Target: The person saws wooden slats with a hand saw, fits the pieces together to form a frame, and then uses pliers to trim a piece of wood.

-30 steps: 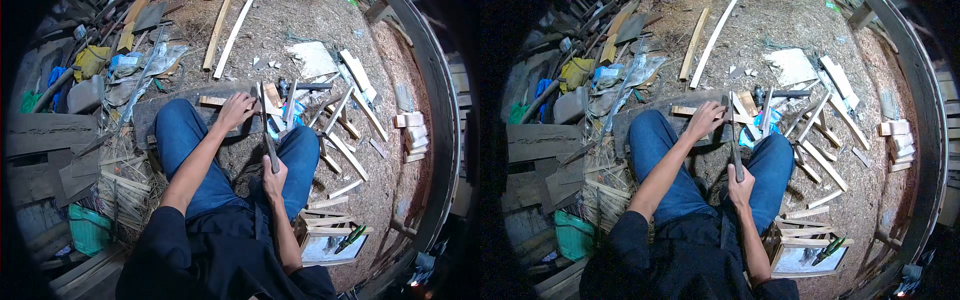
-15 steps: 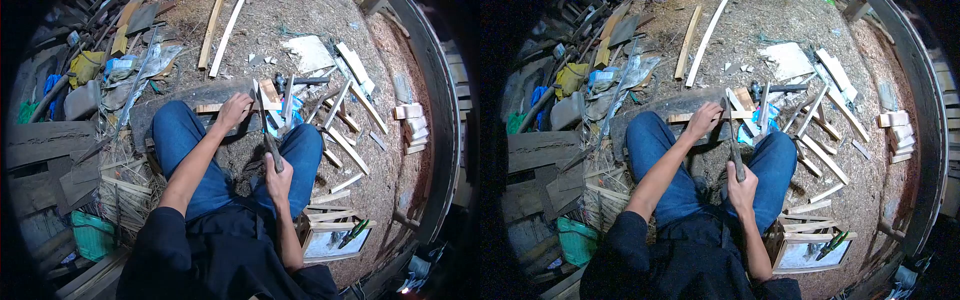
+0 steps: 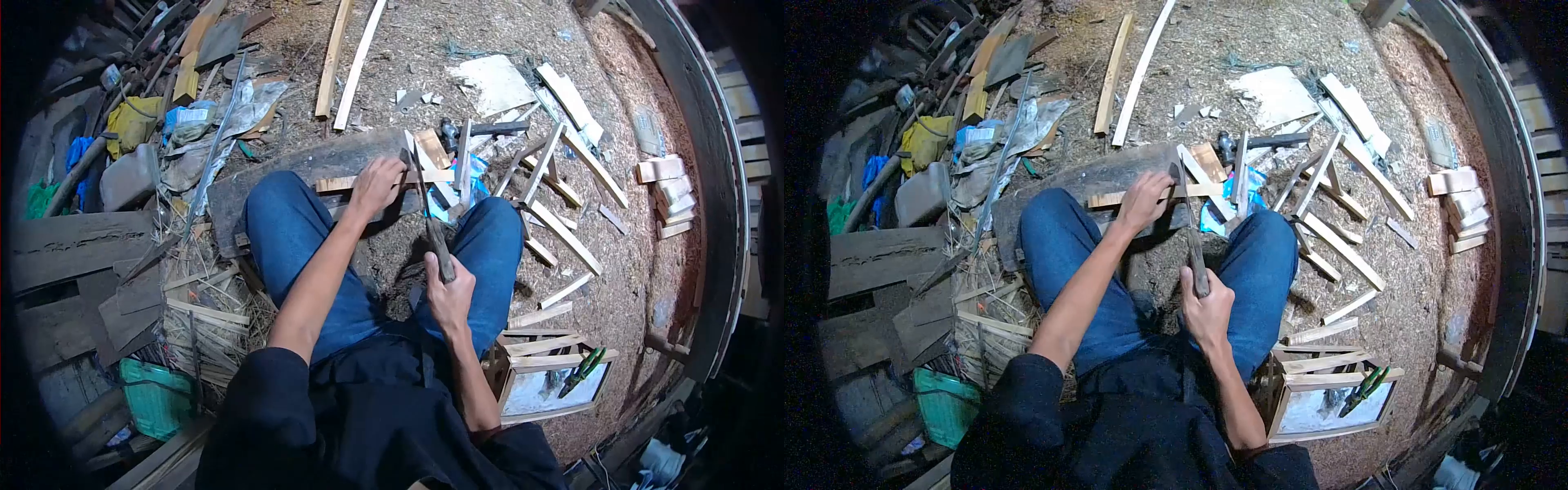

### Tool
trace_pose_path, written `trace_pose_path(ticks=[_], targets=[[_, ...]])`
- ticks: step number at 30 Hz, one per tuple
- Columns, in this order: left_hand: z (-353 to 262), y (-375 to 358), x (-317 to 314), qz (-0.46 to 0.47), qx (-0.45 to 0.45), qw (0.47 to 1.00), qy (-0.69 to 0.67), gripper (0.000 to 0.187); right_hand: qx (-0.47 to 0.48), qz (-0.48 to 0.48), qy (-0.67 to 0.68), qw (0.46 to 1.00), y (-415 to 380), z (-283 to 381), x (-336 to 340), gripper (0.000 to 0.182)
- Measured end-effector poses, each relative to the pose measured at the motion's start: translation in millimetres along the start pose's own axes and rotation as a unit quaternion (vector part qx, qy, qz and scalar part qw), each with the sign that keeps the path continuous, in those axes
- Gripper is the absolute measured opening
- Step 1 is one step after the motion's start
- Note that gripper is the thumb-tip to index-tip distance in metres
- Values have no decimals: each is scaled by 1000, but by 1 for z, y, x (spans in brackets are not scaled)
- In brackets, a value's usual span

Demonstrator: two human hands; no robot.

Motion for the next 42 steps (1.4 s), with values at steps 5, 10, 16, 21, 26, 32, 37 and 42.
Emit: trace_pose_path(ticks=[5, 10, 16, 21, 26, 32, 37, 42], targets=[[-6, 13, 18, 22, 46, 998, 43, 25, 34, 1, 40, 999, -9, -3, 8, 41], [3, 32, 35, 117, 75, 990, -1, 18, 121, 0, -12, 993, 2, -7, 14, 35], [-4, 28, 33, 106, 51, 992, 35, 17, 95, -5, 51, 994, -7, -18, 5, 32], [-12, 24, 21, -2, -71, 990, 125, 14, 13, -31, 120, 992, -22, -18, -4, 35], [-14, 16, 15, -36, -32, 995, 92, 15, -17, -24, 141, 990, -22, -19, -8, 35], [0, 7, 8, 0, -5, 986, 169, 29, -19, 2, 153, 988, -21, -19, -18, 33], [1, 5, 4, 18, -5, 993, 121, 37, -20, -7, 175, 984, -7, -25, -10, 36], [4, 4, 6, 20, -43, 997, 58, 29, 6, 10, 154, 988, 3, -33, -13, 39]])
Point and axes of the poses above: each hand's wrist, its own y-axis towards the middle knuckle, its own x-axis out of the back of the hand, z = x × y, the point moved 5 cm from there along y, towards the middle knuckle
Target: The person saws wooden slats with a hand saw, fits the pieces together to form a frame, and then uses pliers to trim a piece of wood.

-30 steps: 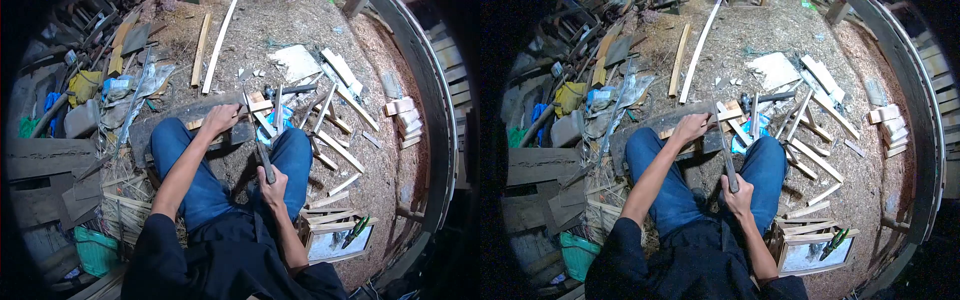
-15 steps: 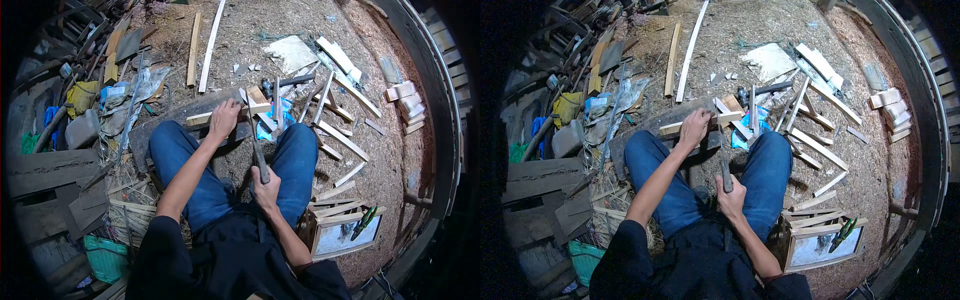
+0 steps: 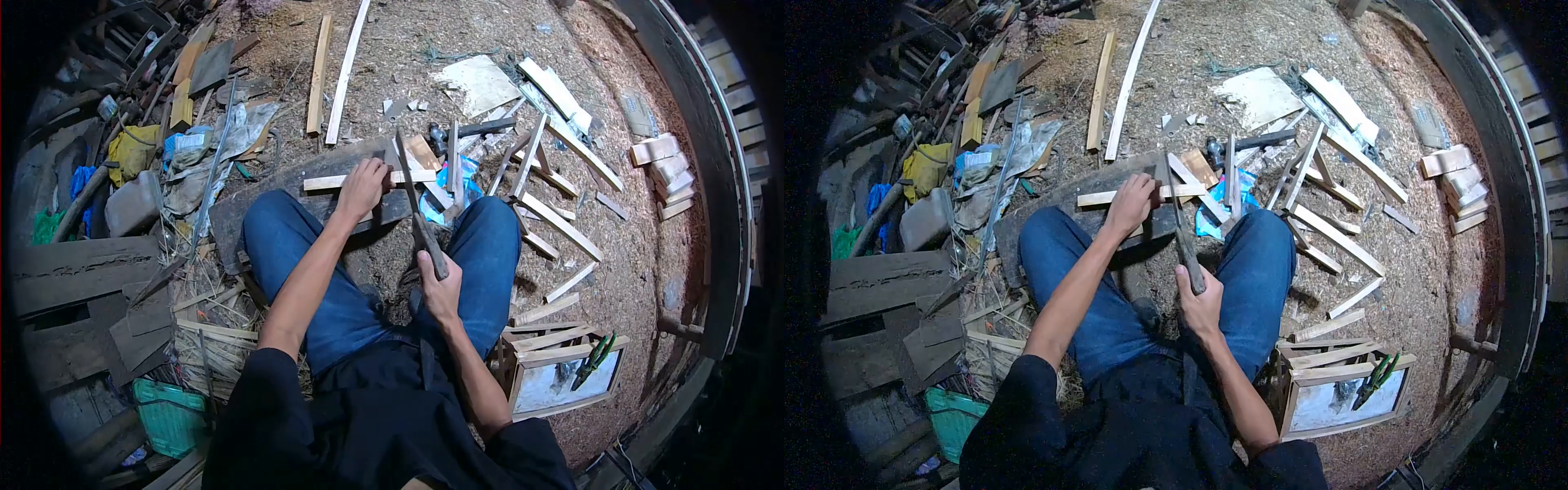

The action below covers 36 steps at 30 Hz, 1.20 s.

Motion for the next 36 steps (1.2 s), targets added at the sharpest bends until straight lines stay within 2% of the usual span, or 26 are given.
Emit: trace_pose_path(ticks=[3, 5, 8, 12, 14, 16, 18, 20, 22, 23, 28, 34, 36], targets=[[1, 1, -2, -8, -1, 999, 31, 28, -31, 6, 2, 1000, -3, -15, -5, 38], [1, 4, 0, -15, 27, 998, -51, 27, -16, -4, -15, 1000, -3, -16, -6, 37], [-1, 7, 2, -22, 47, 995, -84, 26, -1, -15, -25, 1000, 0, -14, -4, 36], [6, 8, -4, -6, 67, 993, -94, 22, -27, -11, -20, 999, 3, -9, -3, 37], [11, 13, 0, -87, 133, 984, -79, 23, -10, -12, -44, 999, 4, -10, -1, 38], [19, 24, -4, -82, 157, 982, -67, 26, -10, -14, -47, 999, 4, -10, -2, 38], [22, 34, -3, -149, 200, 967, 45, 29, -11, -19, -52, 998, 3, -9, -2, 39], [33, 38, -16, -157, 224, 960, 55, 36, -15, -7, -60, 998, 3, -6, -2, 39], [43, 38, -24, -144, 276, 941, 134, 43, -11, -9, -62, 998, 3, -4, -1, 39], [50, 39, -32, -92, 285, 948, 113, 49, -15, -10, -61, 998, 3, -5, -1, 38], [45, 40, -26, -44, 310, 944, 102, 50, -12, -15, -54, 998, 5, -5, -5, 38], [49, 41, -30, -55, 302, 945, 113, 47, -12, -3, -70, 997, 8, -4, -10, 38], [48, 40, -29, -106, 280, 947, 118, 45, -20, 0, -62, 998, 7, -4, -10, 39]])
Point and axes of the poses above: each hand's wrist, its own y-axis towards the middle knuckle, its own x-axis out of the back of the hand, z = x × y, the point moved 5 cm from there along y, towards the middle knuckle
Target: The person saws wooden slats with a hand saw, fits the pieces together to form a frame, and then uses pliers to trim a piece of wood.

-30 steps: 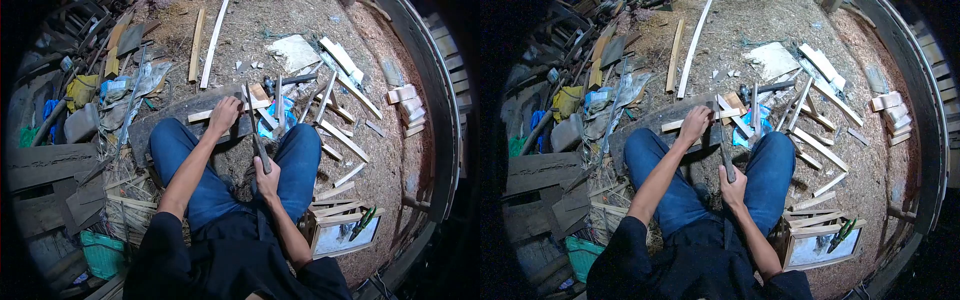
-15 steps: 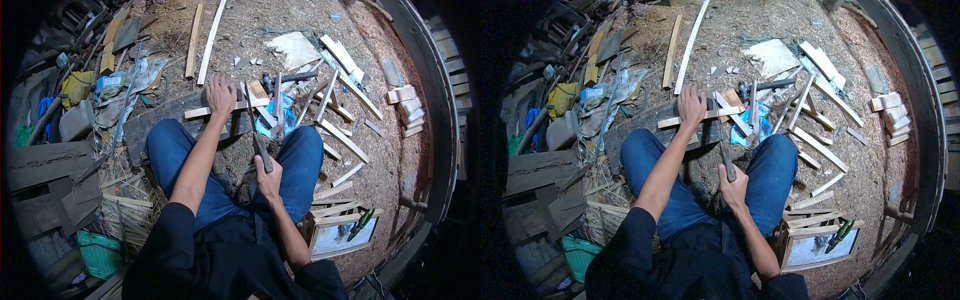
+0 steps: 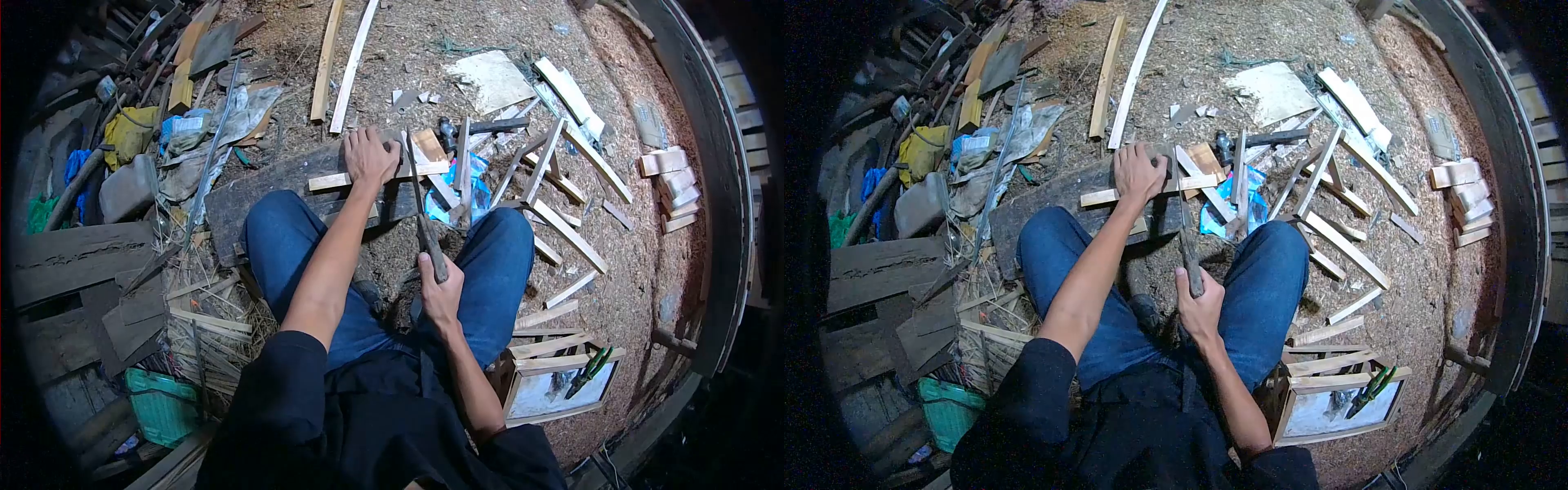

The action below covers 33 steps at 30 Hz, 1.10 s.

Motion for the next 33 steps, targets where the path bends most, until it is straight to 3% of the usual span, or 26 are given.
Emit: trace_pose_path(ticks=[16, 21, 25, 31, 33], targets=[[0, 1, 1, 26, 33, 999, 15, 46, -41, 5, 11, 999, -3, -3, 3, 35], [-3, -1, 4, 15, 23, 999, 25, 46, 26, -22, -13, 999, 8, -2, 1, 39], [-2, 2, 5, 23, 29, 999, 9, 47, 12, 9, -50, 999, 36, -4, -12, 38], [4, 5, -4, 78, 69, 994, 18, 48, 22, 2, -36, 999, 0, 2, -4, 34], [0, 4, 0, 26, 41, 999, 19, 45, 14, 8, -23, 1000, -10, 1, -3, 31]])
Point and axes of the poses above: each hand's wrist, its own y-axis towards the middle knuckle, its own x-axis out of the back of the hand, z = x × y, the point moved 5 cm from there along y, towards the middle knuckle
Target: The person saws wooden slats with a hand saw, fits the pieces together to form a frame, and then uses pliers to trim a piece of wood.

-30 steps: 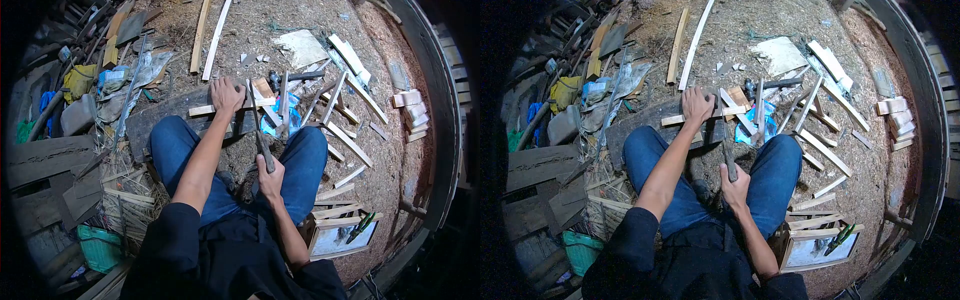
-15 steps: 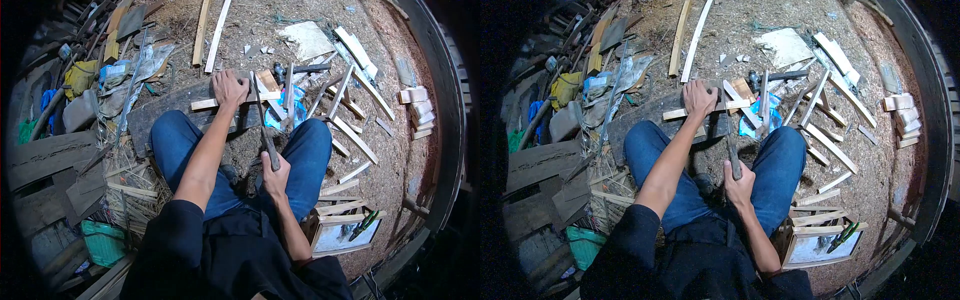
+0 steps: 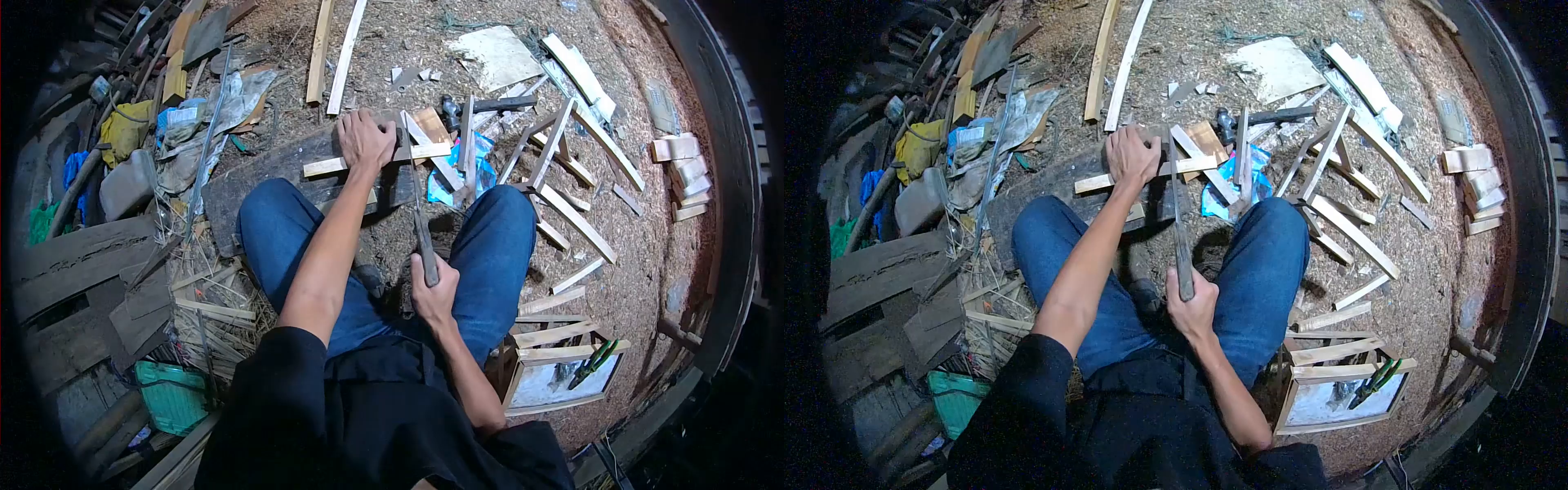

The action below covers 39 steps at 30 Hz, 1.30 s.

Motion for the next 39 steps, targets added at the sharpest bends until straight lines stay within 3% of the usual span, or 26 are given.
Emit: trace_pose_path(ticks=[3, 4, 5, 13, 19, 27, 29, 33, 35, 39], targets=[[-4, -5, 5, -6, -16, 1000, 16, 46, 22, -18, 34, 999, 32, 1, -4, 33], [-4, -7, 6, -4, -16, 1000, 18, 46, -30, -4, 47, 998, 48, -3, -9, 35], [-3, -6, 6, 7, -6, 1000, 6, 47, -8, -2, -16, 1000, 62, 2, -11, 36], [-6, -6, 10, 14, 15, 1000, -5, 46, -20, -23, 7, 999, 32, 6, 2, 35], [-5, -3, 6, 25, 26, 999, 1, 46, -9, -6, -46, 999, 58, 16, -5, 36], [-2, -6, 3, -15, 16, 1000, -5, 43, -21, -1, -11, 1000, 45, 2, 1, 36], [3, -5, -1, -34, 23, 998, -37, 35, 2, 14, -31, 999, 52, -8, 0, 35], [-6, -15, 28, -93, -99, 979, -155, 17, 28, 2, -25, 999, 54, -12, 0, 34], [-7, -34, 31, 6, -161, 969, -188, 20, 31, -3, -21, 999, 56, -10, 0, 35], [-6, -59, 42, 24, -184, 959, -214, 25, 37, 8, -24, 999, 54, -11, -3, 35]])
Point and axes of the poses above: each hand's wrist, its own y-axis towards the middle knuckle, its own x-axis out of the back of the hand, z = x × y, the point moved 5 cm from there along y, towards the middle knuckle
